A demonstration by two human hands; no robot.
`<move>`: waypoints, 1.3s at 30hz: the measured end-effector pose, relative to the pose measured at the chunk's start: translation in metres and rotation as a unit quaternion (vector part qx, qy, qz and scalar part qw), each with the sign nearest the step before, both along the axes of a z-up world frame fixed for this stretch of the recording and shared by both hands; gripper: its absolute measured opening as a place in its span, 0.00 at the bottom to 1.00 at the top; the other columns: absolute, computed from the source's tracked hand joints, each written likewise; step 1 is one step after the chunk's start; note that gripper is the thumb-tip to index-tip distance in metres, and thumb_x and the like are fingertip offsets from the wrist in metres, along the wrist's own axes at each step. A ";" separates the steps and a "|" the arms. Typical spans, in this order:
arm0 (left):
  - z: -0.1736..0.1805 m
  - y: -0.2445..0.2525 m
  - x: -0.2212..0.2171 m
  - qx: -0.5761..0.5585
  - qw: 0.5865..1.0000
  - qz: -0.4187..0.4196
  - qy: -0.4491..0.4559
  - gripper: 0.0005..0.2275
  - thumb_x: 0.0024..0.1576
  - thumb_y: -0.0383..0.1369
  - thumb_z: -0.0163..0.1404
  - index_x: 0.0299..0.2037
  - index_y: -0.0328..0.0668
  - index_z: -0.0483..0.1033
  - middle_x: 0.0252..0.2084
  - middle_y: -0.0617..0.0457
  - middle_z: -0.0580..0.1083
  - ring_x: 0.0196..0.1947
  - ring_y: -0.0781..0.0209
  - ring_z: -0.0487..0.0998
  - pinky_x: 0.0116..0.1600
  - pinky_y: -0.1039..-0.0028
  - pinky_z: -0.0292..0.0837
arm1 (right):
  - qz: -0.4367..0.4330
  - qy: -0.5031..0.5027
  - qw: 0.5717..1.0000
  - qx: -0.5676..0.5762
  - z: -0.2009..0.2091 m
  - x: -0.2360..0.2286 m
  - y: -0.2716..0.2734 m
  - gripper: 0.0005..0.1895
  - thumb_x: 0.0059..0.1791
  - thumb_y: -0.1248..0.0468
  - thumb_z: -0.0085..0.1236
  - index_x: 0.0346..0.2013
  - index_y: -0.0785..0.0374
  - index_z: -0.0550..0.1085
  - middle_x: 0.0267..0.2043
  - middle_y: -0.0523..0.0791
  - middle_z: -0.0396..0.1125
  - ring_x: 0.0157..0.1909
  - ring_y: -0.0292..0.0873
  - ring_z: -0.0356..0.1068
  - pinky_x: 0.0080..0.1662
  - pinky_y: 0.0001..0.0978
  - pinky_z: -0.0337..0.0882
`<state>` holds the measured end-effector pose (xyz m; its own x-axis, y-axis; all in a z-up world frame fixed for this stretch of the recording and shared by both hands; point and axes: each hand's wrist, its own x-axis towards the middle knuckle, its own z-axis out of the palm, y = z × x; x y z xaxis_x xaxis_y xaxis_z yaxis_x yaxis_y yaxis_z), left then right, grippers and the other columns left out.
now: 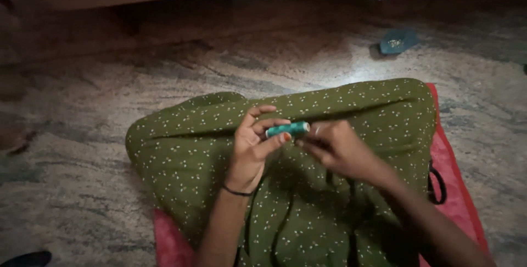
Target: Trimming loose threads and inspecting the finishing of a green garment with a spool of thread.
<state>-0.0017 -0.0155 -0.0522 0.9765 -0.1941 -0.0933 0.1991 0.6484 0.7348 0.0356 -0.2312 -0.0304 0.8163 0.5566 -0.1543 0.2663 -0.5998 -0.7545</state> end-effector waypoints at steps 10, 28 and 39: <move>0.012 0.002 -0.003 0.258 0.962 0.015 -0.082 0.14 0.56 0.14 0.56 0.51 0.27 0.74 0.50 0.44 0.78 0.49 0.61 0.81 0.56 0.73 0.80 | 0.057 -0.246 0.966 0.048 0.031 0.015 -0.001 0.06 0.50 0.74 0.56 0.38 0.66 0.80 0.26 0.46 0.73 0.22 0.41 0.70 0.21 0.31 0.71; 0.002 0.008 -0.002 0.185 0.980 0.038 -0.063 0.15 0.55 0.14 0.56 0.51 0.29 0.71 0.50 0.45 0.77 0.50 0.61 0.79 0.57 0.73 0.77 | 0.093 -0.210 0.971 0.062 0.016 0.017 0.005 0.06 0.54 0.70 0.53 0.40 0.63 0.78 0.26 0.46 0.72 0.23 0.40 0.71 0.24 0.28 0.72; -0.006 0.015 0.000 0.247 0.967 0.036 -0.047 0.14 0.55 0.16 0.56 0.50 0.31 0.71 0.48 0.45 0.78 0.48 0.62 0.79 0.54 0.75 0.76 | 0.148 -0.237 0.960 0.029 0.013 -0.002 0.011 0.10 0.48 0.66 0.56 0.41 0.63 0.80 0.33 0.46 0.74 0.32 0.43 0.72 0.30 0.33 0.75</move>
